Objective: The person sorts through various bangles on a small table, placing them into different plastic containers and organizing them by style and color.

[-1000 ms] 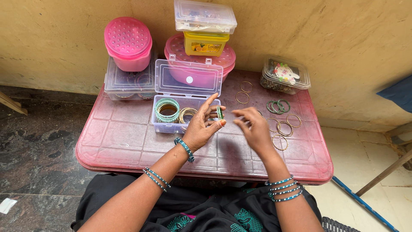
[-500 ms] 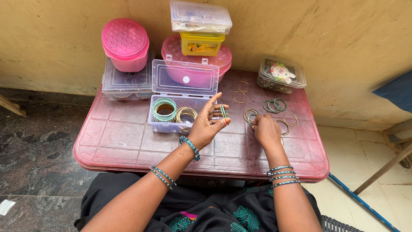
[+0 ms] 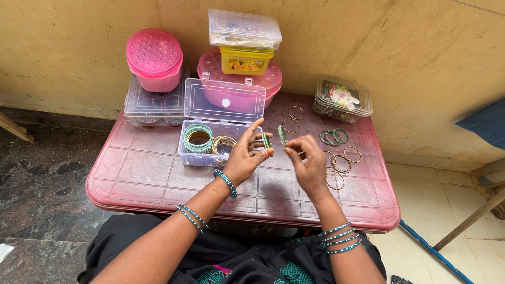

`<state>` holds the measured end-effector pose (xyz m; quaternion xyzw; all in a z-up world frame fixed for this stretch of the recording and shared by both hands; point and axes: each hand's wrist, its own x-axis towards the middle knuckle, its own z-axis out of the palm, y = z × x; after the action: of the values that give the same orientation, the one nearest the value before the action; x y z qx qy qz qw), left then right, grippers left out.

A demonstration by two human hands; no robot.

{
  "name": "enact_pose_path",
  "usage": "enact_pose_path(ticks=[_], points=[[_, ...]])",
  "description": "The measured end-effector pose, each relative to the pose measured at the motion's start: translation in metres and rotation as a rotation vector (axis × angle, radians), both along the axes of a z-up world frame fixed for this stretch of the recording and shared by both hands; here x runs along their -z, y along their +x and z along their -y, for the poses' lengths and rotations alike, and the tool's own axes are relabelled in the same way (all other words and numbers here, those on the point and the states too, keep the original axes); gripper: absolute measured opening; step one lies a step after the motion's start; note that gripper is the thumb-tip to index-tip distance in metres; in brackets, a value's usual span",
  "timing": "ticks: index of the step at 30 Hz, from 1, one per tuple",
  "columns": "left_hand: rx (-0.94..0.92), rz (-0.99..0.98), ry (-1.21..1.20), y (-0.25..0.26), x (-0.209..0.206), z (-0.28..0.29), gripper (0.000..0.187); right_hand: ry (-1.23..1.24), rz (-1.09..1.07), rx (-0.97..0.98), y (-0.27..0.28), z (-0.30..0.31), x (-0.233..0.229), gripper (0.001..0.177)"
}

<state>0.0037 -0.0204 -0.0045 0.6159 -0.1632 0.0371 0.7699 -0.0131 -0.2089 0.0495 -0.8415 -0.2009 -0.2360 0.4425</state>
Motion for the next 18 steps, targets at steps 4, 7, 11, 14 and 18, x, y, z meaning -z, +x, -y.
enact_pose_path(ticks=[4,7,11,14,18], points=[[0.027,0.015,-0.011,-0.001,-0.004,-0.006,0.095,-0.006,0.004,-0.126,-0.005,-0.011,-0.006,0.007],[0.056,0.017,-0.049,0.000,-0.006,-0.011,0.094,-0.012,-0.020,-0.138,-0.003,-0.015,-0.007,0.008],[0.089,0.010,-0.091,0.004,-0.005,-0.012,0.095,0.001,-0.076,-0.192,0.001,-0.017,-0.003,0.010],[0.080,0.021,-0.055,0.004,-0.007,-0.014,0.095,-0.004,-0.045,-0.249,0.002,-0.021,-0.001,0.011],[0.068,0.040,-0.007,0.002,-0.013,-0.018,0.095,-0.036,-0.074,-0.237,0.001,-0.023,0.000,0.010]])
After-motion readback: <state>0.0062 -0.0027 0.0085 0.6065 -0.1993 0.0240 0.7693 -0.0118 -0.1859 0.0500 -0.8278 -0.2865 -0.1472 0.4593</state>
